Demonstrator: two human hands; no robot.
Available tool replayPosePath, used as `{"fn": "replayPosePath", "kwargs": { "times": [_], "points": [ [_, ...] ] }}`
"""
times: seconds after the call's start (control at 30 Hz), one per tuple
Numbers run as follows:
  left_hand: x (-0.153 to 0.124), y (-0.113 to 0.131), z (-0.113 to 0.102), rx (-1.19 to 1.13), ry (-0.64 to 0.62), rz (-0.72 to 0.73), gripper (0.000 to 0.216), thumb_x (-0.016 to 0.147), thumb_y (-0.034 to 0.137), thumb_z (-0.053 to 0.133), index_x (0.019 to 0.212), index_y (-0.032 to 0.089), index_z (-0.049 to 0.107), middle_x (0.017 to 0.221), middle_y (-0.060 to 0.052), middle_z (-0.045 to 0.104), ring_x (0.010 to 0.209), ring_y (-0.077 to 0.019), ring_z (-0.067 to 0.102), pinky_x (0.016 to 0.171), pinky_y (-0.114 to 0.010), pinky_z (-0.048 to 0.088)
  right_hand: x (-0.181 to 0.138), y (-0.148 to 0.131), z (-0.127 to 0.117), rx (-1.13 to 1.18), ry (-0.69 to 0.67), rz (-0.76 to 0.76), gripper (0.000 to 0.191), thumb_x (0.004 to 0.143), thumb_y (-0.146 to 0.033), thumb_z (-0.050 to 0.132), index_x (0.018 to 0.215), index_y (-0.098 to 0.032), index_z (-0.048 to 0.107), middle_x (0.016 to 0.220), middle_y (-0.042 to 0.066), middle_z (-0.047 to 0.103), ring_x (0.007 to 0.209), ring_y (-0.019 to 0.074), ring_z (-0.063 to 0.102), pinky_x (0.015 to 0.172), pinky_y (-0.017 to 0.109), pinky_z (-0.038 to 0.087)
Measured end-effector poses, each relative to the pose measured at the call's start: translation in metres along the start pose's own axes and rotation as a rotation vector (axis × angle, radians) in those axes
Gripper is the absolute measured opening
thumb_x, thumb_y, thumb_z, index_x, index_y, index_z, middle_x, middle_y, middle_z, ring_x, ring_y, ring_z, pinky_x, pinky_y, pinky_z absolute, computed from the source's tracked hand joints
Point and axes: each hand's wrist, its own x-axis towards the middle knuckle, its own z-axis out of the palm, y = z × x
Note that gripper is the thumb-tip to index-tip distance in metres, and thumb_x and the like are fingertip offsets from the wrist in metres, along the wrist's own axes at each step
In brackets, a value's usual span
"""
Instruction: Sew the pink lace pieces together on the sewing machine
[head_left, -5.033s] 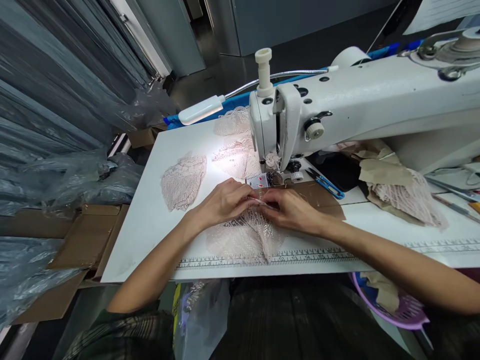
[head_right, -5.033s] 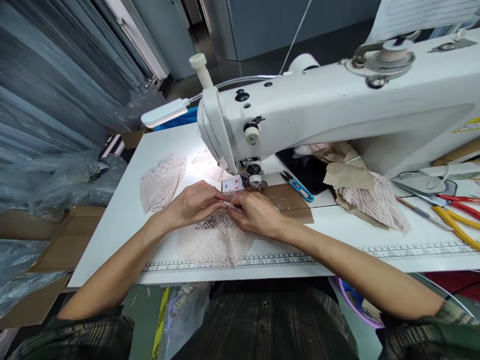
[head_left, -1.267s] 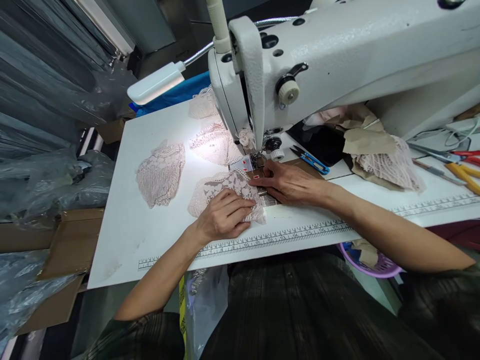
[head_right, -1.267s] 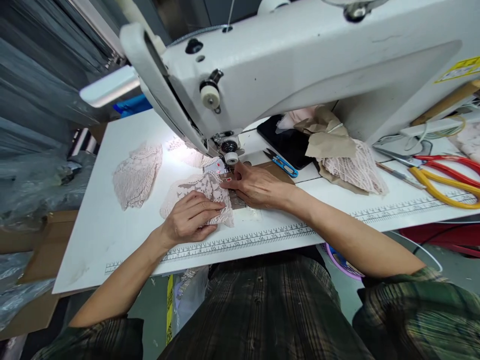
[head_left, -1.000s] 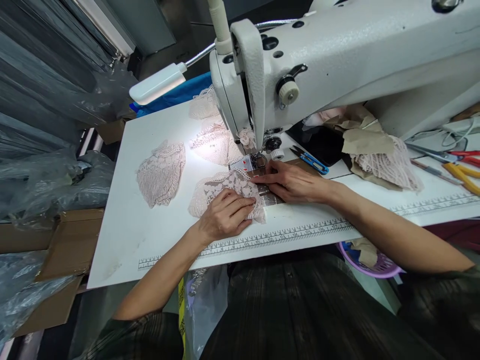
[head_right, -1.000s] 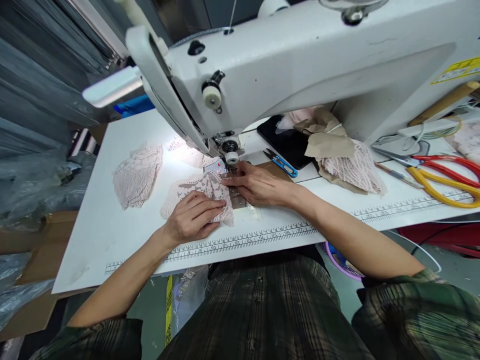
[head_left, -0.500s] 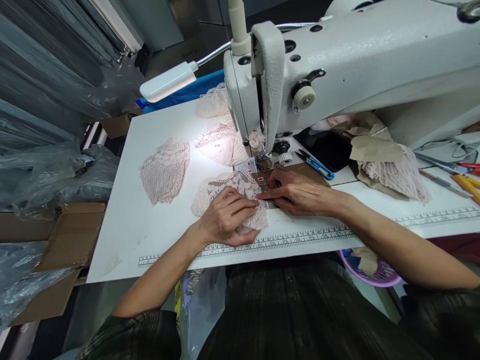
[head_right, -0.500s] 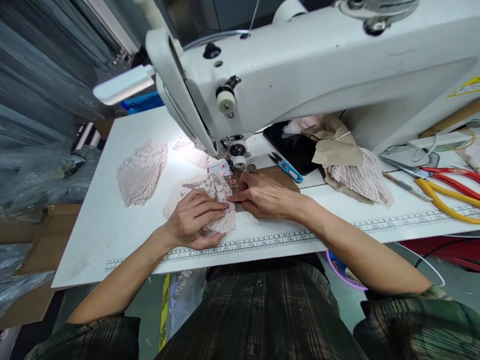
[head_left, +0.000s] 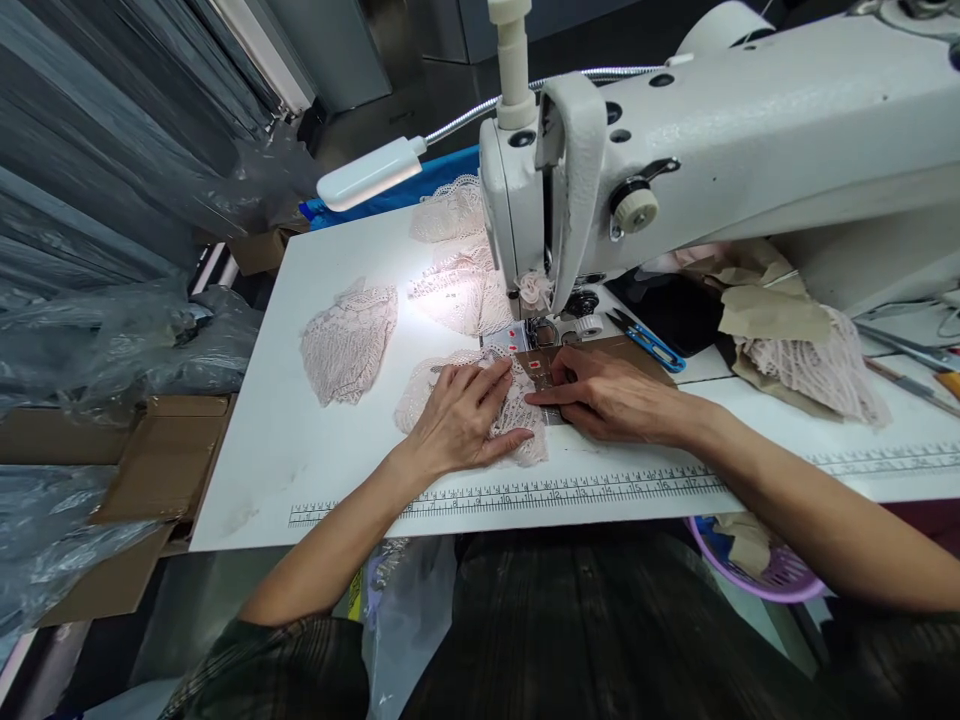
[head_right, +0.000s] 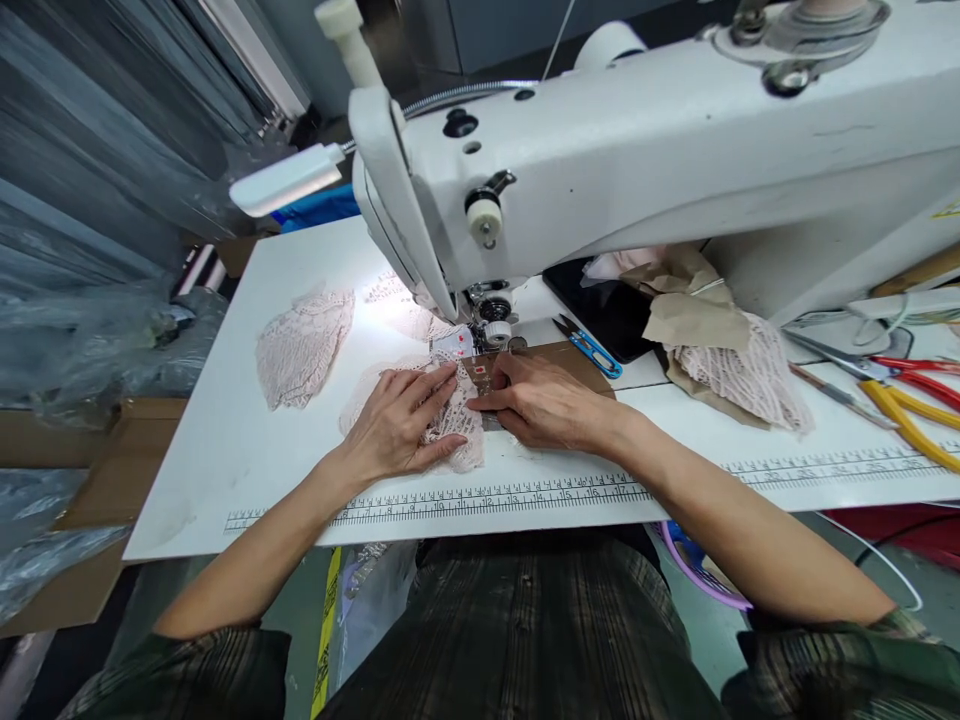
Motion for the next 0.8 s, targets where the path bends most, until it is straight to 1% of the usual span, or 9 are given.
{"fn": "replayPosePath", "kwargs": {
  "times": [0.23,0.47,0.53,0.67,0.8],
  "points": [
    [0.0012,-0.0019,-0.0011,-0.011,0.014,0.019,0.055,0.091,0.055,0.05,0.123,0.012,0.059,0.134,-0.016,0.058,0.101,-0.0307,0.056,0.082,-0.047,0.041,0.0009,-0.001,-0.001,0.012,-0.013,0.009,0.038,0.09,-0.018,0.049,0.12,-0.029,0.069,0.095,0.009,0.057,0.085,0.0214,0.052,0.076,0.034,0.045],
    [0.0014,-0.0012,0.0,-0.036,0.065,0.022,0.054,0.089,0.05,0.054,0.123,0.008,0.058,0.134,-0.019,0.057,0.099,-0.031,0.055,0.08,-0.046,0.041,0.0002,0.0011,0.0021,0.014,0.028,-0.013,0.037,0.091,-0.019,0.047,0.118,-0.029,0.07,0.092,0.009,0.056,0.083,0.021,0.053,0.073,0.034,0.045],
    [0.0012,-0.0019,0.0007,-0.048,0.064,0.012,0.054,0.089,0.05,0.054,0.125,0.009,0.057,0.133,-0.019,0.057,0.1,-0.0311,0.055,0.08,-0.047,0.041,0.0001,0.0015,0.0032,0.013,0.031,-0.016,0.037,0.091,-0.019,0.047,0.119,-0.029,0.07,0.091,0.008,0.055,0.082,0.0202,0.052,0.073,0.034,0.045],
    [0.0008,-0.0017,0.003,-0.056,0.067,-0.015,0.058,0.09,0.054,0.053,0.128,0.01,0.056,0.133,-0.018,0.057,0.098,-0.0309,0.054,0.079,-0.047,0.039,-0.0003,0.0013,0.0039,0.007,0.037,-0.015,0.035,0.093,-0.021,0.047,0.12,-0.027,0.069,0.091,0.008,0.055,0.082,0.0202,0.052,0.073,0.034,0.045],
    [0.0021,0.0053,0.0024,-0.011,0.065,-0.064,0.05,0.094,0.05,0.049,0.123,0.011,0.059,0.131,-0.017,0.059,0.096,-0.0304,0.055,0.078,-0.047,0.038,-0.0014,0.0007,0.0045,0.0,0.046,-0.009,0.036,0.092,-0.021,0.047,0.12,-0.025,0.069,0.092,0.009,0.055,0.083,0.0205,0.052,0.073,0.034,0.045]
  ]
}}
